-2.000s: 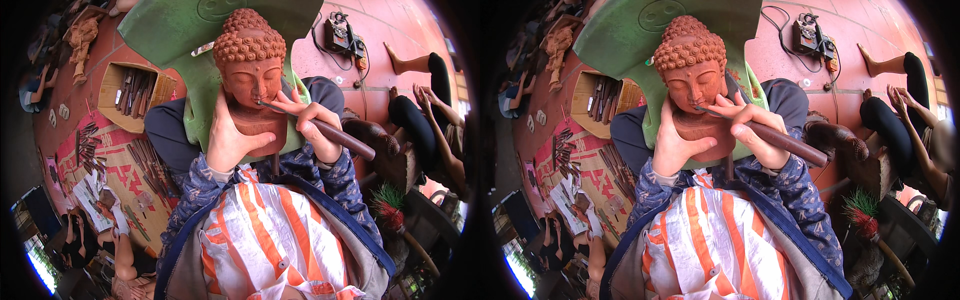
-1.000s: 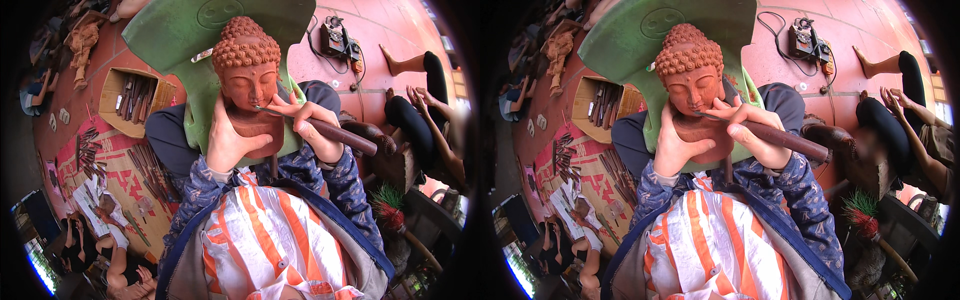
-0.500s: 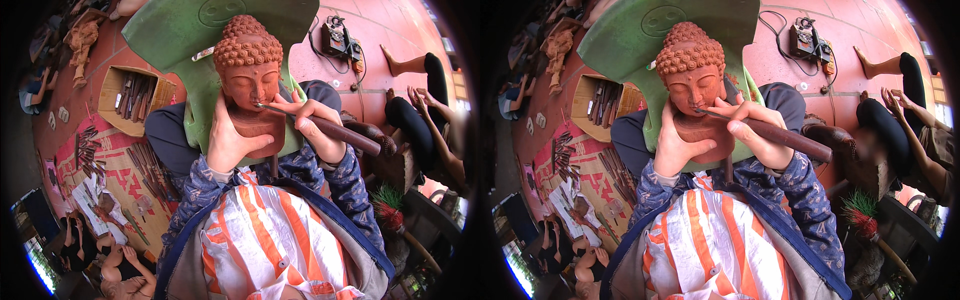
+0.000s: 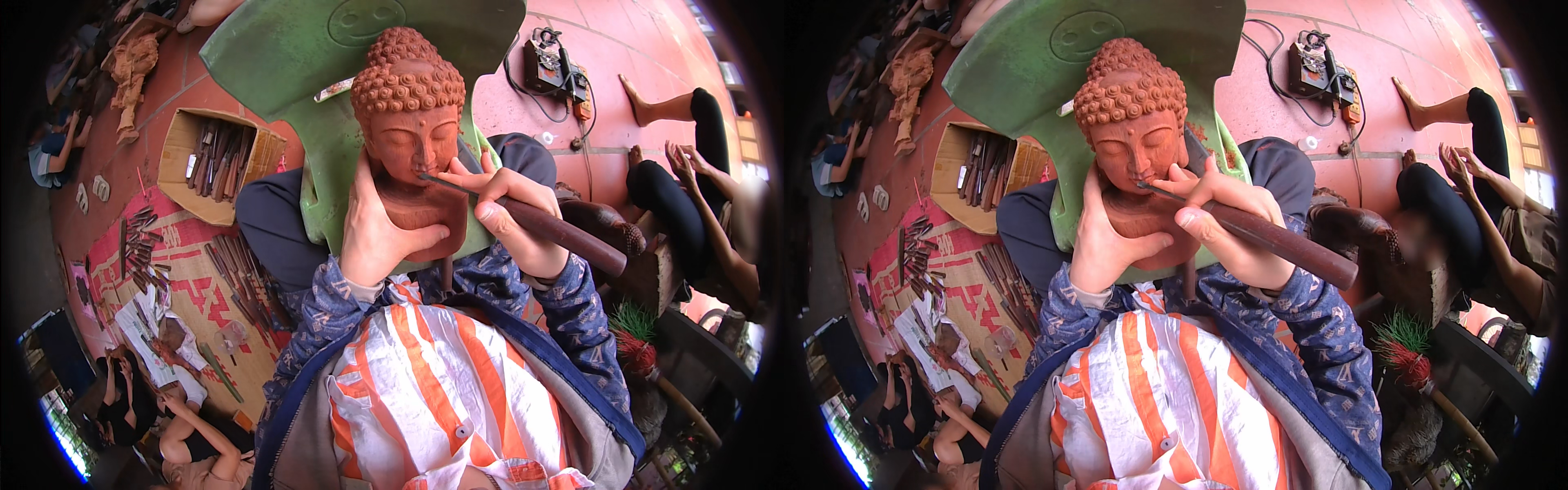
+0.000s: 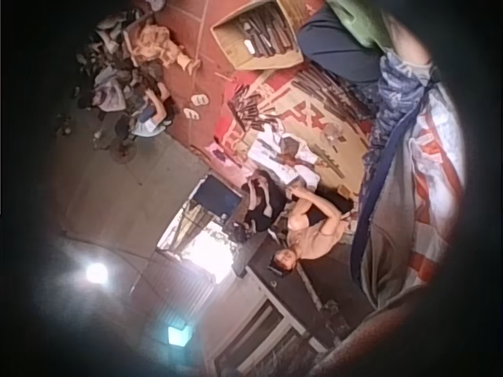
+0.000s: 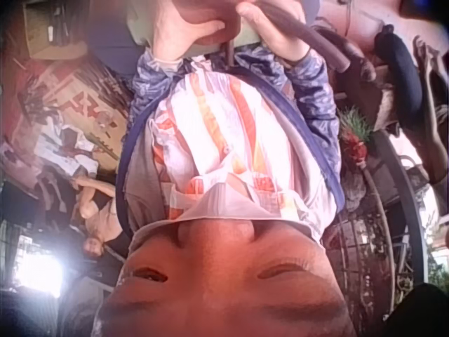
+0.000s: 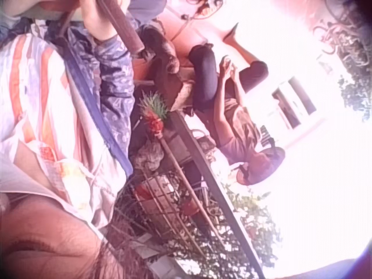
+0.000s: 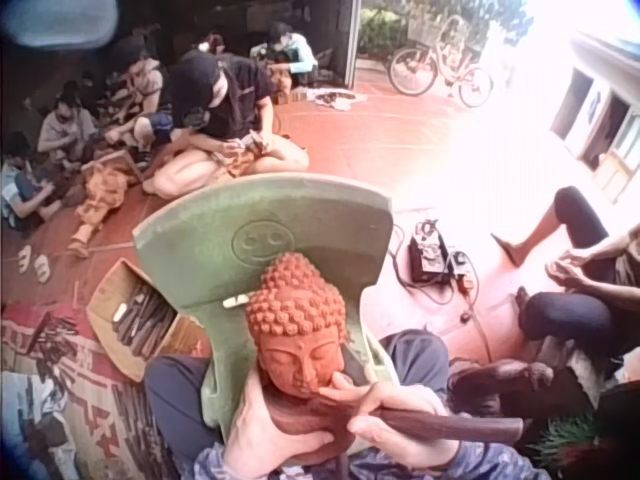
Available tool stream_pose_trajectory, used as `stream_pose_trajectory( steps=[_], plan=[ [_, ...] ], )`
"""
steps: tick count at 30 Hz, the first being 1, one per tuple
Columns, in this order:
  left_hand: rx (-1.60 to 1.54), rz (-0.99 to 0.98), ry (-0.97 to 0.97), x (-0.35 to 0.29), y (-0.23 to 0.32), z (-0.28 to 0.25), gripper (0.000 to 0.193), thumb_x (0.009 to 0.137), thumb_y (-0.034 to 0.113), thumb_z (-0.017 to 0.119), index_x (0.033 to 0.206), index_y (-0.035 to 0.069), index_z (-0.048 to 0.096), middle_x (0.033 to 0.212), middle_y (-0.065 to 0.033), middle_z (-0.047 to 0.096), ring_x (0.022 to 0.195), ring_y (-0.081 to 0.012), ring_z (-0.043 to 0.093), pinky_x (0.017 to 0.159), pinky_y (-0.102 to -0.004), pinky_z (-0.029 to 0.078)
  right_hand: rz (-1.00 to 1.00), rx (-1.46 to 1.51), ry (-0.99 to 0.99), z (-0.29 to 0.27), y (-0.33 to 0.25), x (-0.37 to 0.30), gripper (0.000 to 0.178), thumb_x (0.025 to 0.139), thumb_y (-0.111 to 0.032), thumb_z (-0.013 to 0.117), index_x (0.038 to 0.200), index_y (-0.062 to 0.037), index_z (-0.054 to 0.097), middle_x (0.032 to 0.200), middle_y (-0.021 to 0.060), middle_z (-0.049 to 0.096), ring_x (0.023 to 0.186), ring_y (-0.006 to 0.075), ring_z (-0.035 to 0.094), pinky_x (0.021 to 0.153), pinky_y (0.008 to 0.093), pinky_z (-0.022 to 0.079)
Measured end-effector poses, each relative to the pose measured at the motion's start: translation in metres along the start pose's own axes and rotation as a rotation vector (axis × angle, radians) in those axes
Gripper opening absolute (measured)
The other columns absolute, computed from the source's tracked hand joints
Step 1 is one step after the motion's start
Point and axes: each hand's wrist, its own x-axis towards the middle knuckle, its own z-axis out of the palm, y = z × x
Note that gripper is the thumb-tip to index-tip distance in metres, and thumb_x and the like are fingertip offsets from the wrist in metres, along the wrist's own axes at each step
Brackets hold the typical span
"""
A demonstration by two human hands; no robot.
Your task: The person carves a wooden Buddha head sculpture using a chisel and mallet. They refine the facial features, specifically the mouth and chin area, by striking the chisel with the mallet and occasionally switching tools.
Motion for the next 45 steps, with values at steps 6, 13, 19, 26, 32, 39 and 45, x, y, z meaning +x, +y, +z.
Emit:
stream_pose_trajectory(
  steps=[6, 13, 19, 26, 32, 39, 45],
  plan=[
    [-0.036, 0.014, 0.019, -0.001, -0.001, 0.003, 0.127, 0.051, 0.026, 0.091, 0.145, -0.006, 0.013, 0.134, -0.0273, 0.042, 0.124, -0.0393, 0.046, 0.104, -0.0439, 0.039, 0.006, 0.059, -0.007, 0.003, 0.004, -0.005, 0.022, 0.093, -0.021, 0.060, 0.086, -0.0011, 0.057, 0.113, 0.0196, 0.068, 0.127, 0.0316, 0.051, 0.115, 0.0509, 0.013],
    [-0.068, 0.044, 0.017, 0.001, -0.007, 0.003, 0.126, 0.050, 0.024, 0.092, 0.145, -0.005, 0.015, 0.134, -0.0274, 0.042, 0.125, -0.0381, 0.046, 0.104, -0.0435, 0.040, -0.059, 0.195, -0.085, -0.014, 0.015, -0.003, 0.018, 0.094, -0.018, 0.058, 0.088, -0.0018, 0.057, 0.120, 0.0226, 0.064, 0.131, 0.0340, 0.046, 0.116, 0.0488, 0.011],
    [-0.097, 0.052, 0.019, 0.001, -0.011, 0.005, 0.125, 0.051, 0.023, 0.093, 0.145, -0.005, 0.015, 0.134, -0.0270, 0.043, 0.124, -0.0373, 0.048, 0.103, -0.0431, 0.041, -0.058, 0.198, -0.076, -0.015, 0.020, -0.002, 0.015, 0.094, -0.016, 0.056, 0.087, -0.0023, 0.056, 0.121, 0.0235, 0.063, 0.131, 0.0348, 0.047, 0.116, 0.0495, 0.010],
    [-0.143, 0.041, 0.010, 0.000, -0.010, 0.005, 0.124, 0.052, 0.022, 0.093, 0.145, -0.004, 0.015, 0.134, -0.0266, 0.043, 0.123, -0.0361, 0.049, 0.103, -0.0426, 0.042, -0.054, 0.191, -0.042, -0.014, 0.019, -0.001, 0.017, 0.094, -0.016, 0.057, 0.086, -0.0015, 0.055, 0.120, 0.0241, 0.063, 0.129, 0.0334, 0.049, 0.116, 0.0491, 0.011],
    [-0.148, 0.048, 0.015, 0.001, -0.007, 0.005, 0.124, 0.052, 0.022, 0.093, 0.145, -0.004, 0.015, 0.133, -0.0261, 0.043, 0.123, -0.0357, 0.049, 0.102, -0.0425, 0.043, -0.029, 0.202, -0.004, -0.011, 0.017, -0.001, 0.019, 0.094, -0.018, 0.058, 0.086, -0.0011, 0.055, 0.118, 0.0241, 0.064, 0.128, 0.0317, 0.050, 0.116, 0.0481, 0.012],
    [-0.082, 0.026, 0.018, 0.000, -0.005, 0.004, 0.125, 0.051, 0.024, 0.093, 0.145, -0.004, 0.015, 0.133, -0.0277, 0.043, 0.122, -0.0376, 0.049, 0.102, -0.0432, 0.043, -0.010, 0.205, 0.053, -0.005, 0.015, -0.003, 0.020, 0.094, -0.019, 0.059, 0.085, -0.0013, 0.055, 0.116, 0.0230, 0.065, 0.127, 0.0300, 0.052, 0.116, 0.0462, 0.015],
    [-0.040, 0.017, 0.017, 0.000, -0.004, 0.003, 0.126, 0.050, 0.025, 0.093, 0.145, -0.005, 0.014, 0.133, -0.0282, 0.043, 0.123, -0.0383, 0.048, 0.102, -0.0431, 0.042, 0.029, 0.213, 0.074, -0.003, 0.011, -0.004, 0.020, 0.094, -0.018, 0.059, 0.084, -0.0016, 0.055, 0.116, 0.0225, 0.066, 0.127, 0.0294, 0.051, 0.115, 0.0457, 0.016]
  ],
)
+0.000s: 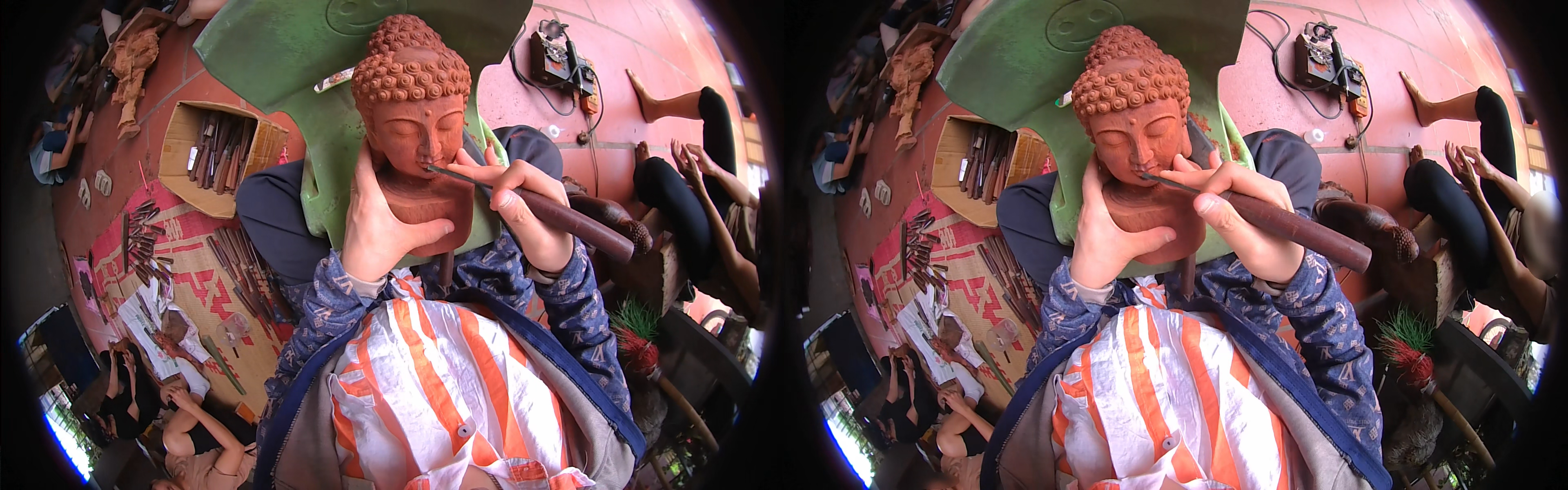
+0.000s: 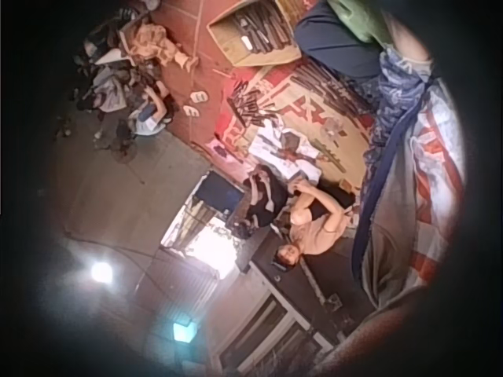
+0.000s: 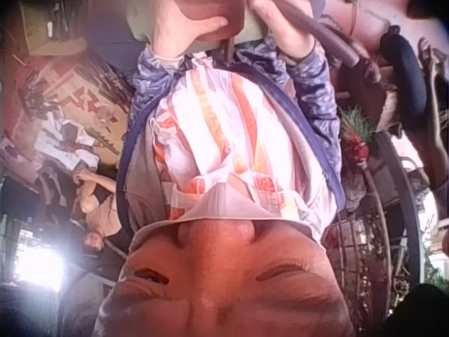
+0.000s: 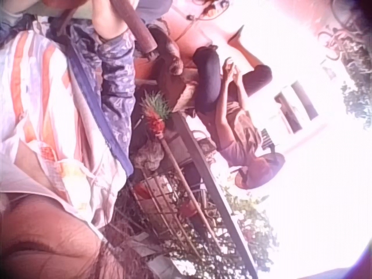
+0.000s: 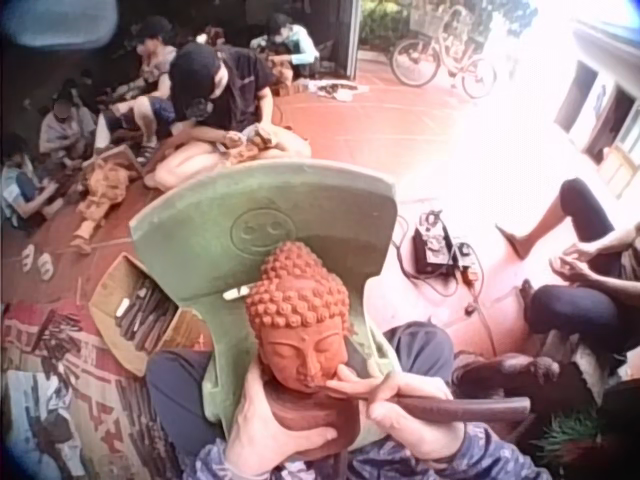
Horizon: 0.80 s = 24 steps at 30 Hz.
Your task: The person carves a wooden Buddha head sculpture using a chisel and mallet. They refine the facial features, specifically the mouth and chin area, by striking the chisel with the mallet and occasionally switching tools.
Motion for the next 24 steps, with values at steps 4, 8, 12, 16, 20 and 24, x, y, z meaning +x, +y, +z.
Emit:
stream_pose_trajectory(
  steps=[4, 8, 12, 16, 20, 24],
  plan=[
    [-0.001, 0.006, 0.000, -0.001, 0.001, 0.000, 0.126, 0.050, 0.025, 0.092, 0.145, -0.005, 0.014, 0.133, -0.0279, 0.042, 0.123, -0.0387, 0.048, 0.103, -0.0434, 0.041, 0.011, 0.018, 0.014, 0.001, 0.000, 0.000, 0.020, 0.094, -0.018, 0.059, 0.084, -0.0014, 0.055, 0.115, 0.0222, 0.066, 0.127, 0.0291, 0.051, 0.115, 0.0466, 0.017],
    [0.028, 0.023, 0.002, -0.001, -0.002, 0.000, 0.126, 0.050, 0.025, 0.092, 0.145, -0.005, 0.014, 0.134, -0.0274, 0.042, 0.124, -0.0389, 0.047, 0.104, -0.0437, 0.040, -0.049, -0.115, -0.028, 0.004, -0.001, 0.000, 0.020, 0.093, -0.019, 0.060, 0.084, -0.0015, 0.056, 0.115, 0.0215, 0.066, 0.127, 0.0317, 0.051, 0.115, 0.0492, 0.015],
    [0.030, -0.005, -0.004, 0.000, -0.001, 0.000, 0.126, 0.050, 0.025, 0.092, 0.145, -0.005, 0.014, 0.134, -0.0274, 0.042, 0.124, -0.0389, 0.046, 0.104, -0.0439, 0.040, -0.060, -0.187, -0.044, 0.010, -0.006, -0.001, 0.019, 0.092, -0.019, 0.061, 0.086, -0.0013, 0.057, 0.116, 0.0219, 0.066, 0.128, 0.0331, 0.050, 0.115, 0.0506, 0.014],
    [-0.015, -0.014, -0.004, 0.000, 0.000, -0.001, 0.126, 0.050, 0.025, 0.092, 0.145, -0.004, 0.014, 0.134, -0.0274, 0.042, 0.124, -0.0388, 0.047, 0.103, -0.0437, 0.041, -0.024, -0.104, -0.039, 0.003, -0.007, 0.000, 0.019, 0.092, -0.019, 0.060, 0.085, -0.0009, 0.057, 0.115, 0.0215, 0.067, 0.128, 0.0321, 0.050, 0.115, 0.0476, 0.017],
    [0.008, -0.001, 0.001, 0.000, 0.000, -0.001, 0.126, 0.050, 0.025, 0.092, 0.145, -0.004, 0.014, 0.133, -0.0274, 0.043, 0.124, -0.0388, 0.047, 0.102, -0.0437, 0.042, -0.009, -0.079, -0.023, 0.001, -0.008, 0.001, 0.019, 0.093, -0.017, 0.060, 0.085, 0.0001, 0.057, 0.114, 0.0212, 0.067, 0.126, 0.0293, 0.052, 0.115, 0.0422, 0.019],
    [0.004, 0.007, 0.001, 0.001, -0.002, 0.001, 0.127, 0.050, 0.025, 0.092, 0.145, -0.004, 0.014, 0.133, -0.0274, 0.043, 0.123, -0.0392, 0.048, 0.103, -0.0440, 0.041, -0.004, -0.062, -0.010, 0.001, -0.008, 0.002, 0.018, 0.093, -0.016, 0.060, 0.086, 0.0005, 0.057, 0.113, 0.0212, 0.067, 0.126, 0.0277, 0.052, 0.115, 0.0407, 0.019]
  ],
)
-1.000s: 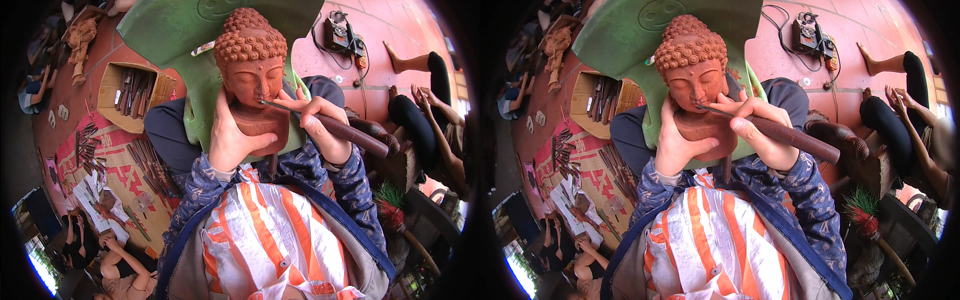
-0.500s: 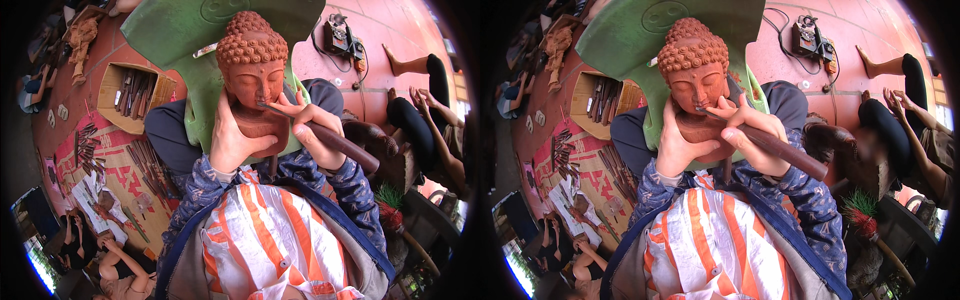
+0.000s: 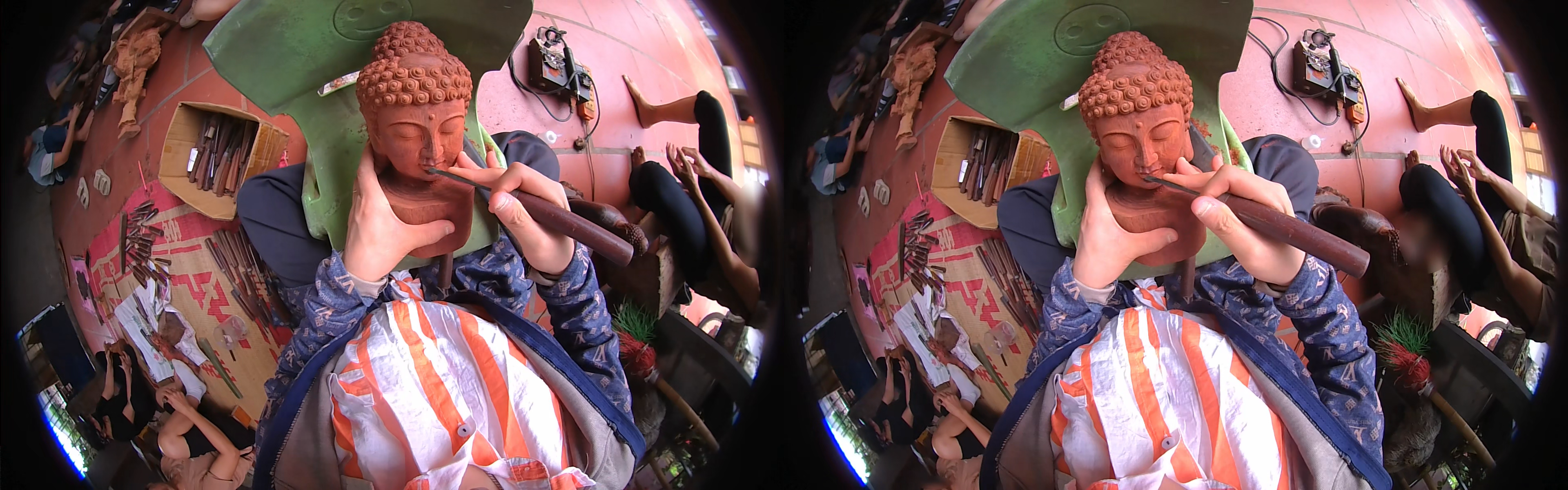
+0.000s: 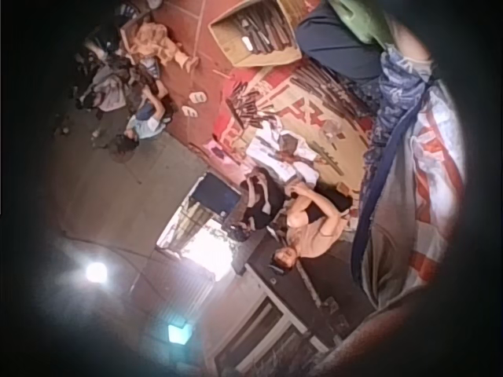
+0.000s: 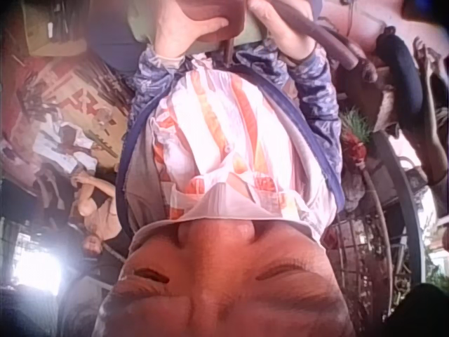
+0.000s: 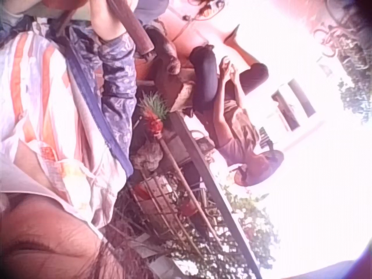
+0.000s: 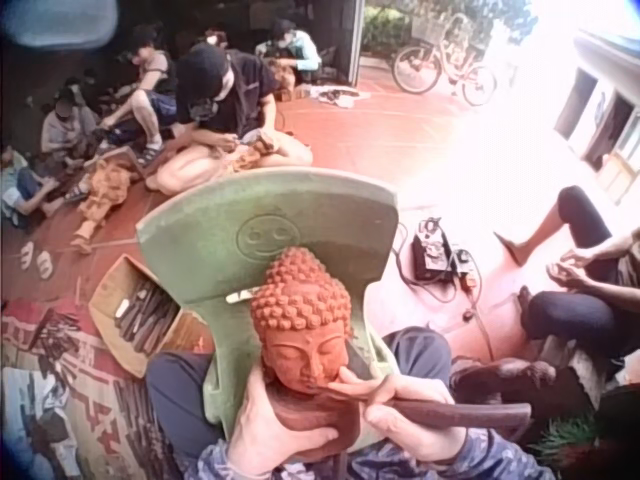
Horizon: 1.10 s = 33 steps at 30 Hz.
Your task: The person carves a wooden Buddha head sculpture using a chisel and mallet. They refine the facial features, specifically the mouth and chin area, by striking the chisel with the mallet and occasionally switching tools.
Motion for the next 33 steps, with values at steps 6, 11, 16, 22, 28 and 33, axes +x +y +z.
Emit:
stream_pose_trajectory(
  steps=[6, 11, 16, 22, 28, 33],
  plan=[
    [0.027, -0.006, 0.000, -0.001, 0.003, -0.001, 0.128, 0.049, 0.025, 0.092, 0.145, -0.004, 0.014, 0.134, -0.0277, 0.042, 0.124, -0.0395, 0.047, 0.104, -0.0444, 0.040, -0.001, -0.076, 0.013, 0.004, -0.005, 0.002, 0.021, 0.093, -0.019, 0.061, 0.085, 0.0009, 0.058, 0.110, 0.0209, 0.068, 0.122, 0.0279, 0.056, 0.114, 0.0420, 0.022],
    [0.043, 0.048, 0.007, 0.000, 0.001, -0.001, 0.128, 0.049, 0.026, 0.092, 0.146, -0.005, 0.013, 0.132, -0.0283, 0.042, 0.124, -0.0403, 0.046, 0.103, -0.0452, 0.040, -0.032, -0.129, 0.017, 0.006, -0.004, 0.002, 0.024, 0.092, -0.021, 0.062, 0.083, 0.0007, 0.058, 0.106, 0.0218, 0.069, 0.121, 0.0310, 0.056, 0.113, 0.0432, 0.024],
    [0.038, 0.032, 0.011, -0.001, 0.005, -0.001, 0.129, 0.050, 0.026, 0.092, 0.145, -0.006, 0.013, 0.130, -0.0289, 0.043, 0.122, -0.0412, 0.046, 0.103, -0.0454, 0.040, -0.011, -0.153, 0.014, 0.011, -0.009, 0.001, 0.026, 0.090, -0.023, 0.065, 0.082, 0.0010, 0.059, 0.102, 0.0229, 0.069, 0.119, 0.0362, 0.057, 0.112, 0.0474, 0.026],
    [0.036, 0.045, 0.017, -0.001, 0.002, -0.001, 0.129, 0.049, 0.029, 0.093, 0.145, -0.006, 0.013, 0.130, -0.0293, 0.043, 0.122, -0.0413, 0.047, 0.103, -0.0453, 0.039, -0.103, -0.323, -0.002, 0.017, -0.012, 0.004, 0.019, 0.087, -0.016, 0.067, 0.081, 0.0009, 0.059, 0.094, 0.0218, 0.070, 0.113, 0.0398, 0.060, 0.111, 0.0536, 0.026],
    [0.049, 0.034, 0.042, 0.001, 0.004, 0.003, 0.129, 0.049, 0.029, 0.092, 0.145, -0.006, 0.014, 0.133, -0.0287, 0.041, 0.125, -0.0397, 0.045, 0.104, -0.0444, 0.039, -0.144, -0.475, -0.080, 0.023, -0.009, 0.002, 0.022, 0.087, -0.020, 0.068, 0.086, -0.0004, 0.058, 0.110, 0.0235, 0.066, 0.125, 0.0466, 0.048, 0.111, 0.0594, 0.022],
    [0.016, 0.020, 0.017, 0.000, 0.005, 0.000, 0.127, 0.049, 0.027, 0.092, 0.145, -0.006, 0.015, 0.134, -0.0275, 0.041, 0.126, -0.0395, 0.044, 0.105, -0.0444, 0.039, -0.099, -0.140, -0.129, 0.000, -0.002, 0.000, 0.022, 0.092, -0.021, 0.062, 0.082, -0.0021, 0.054, 0.115, 0.0244, 0.065, 0.130, 0.0408, 0.045, 0.114, 0.0543, 0.016]
  ],
)
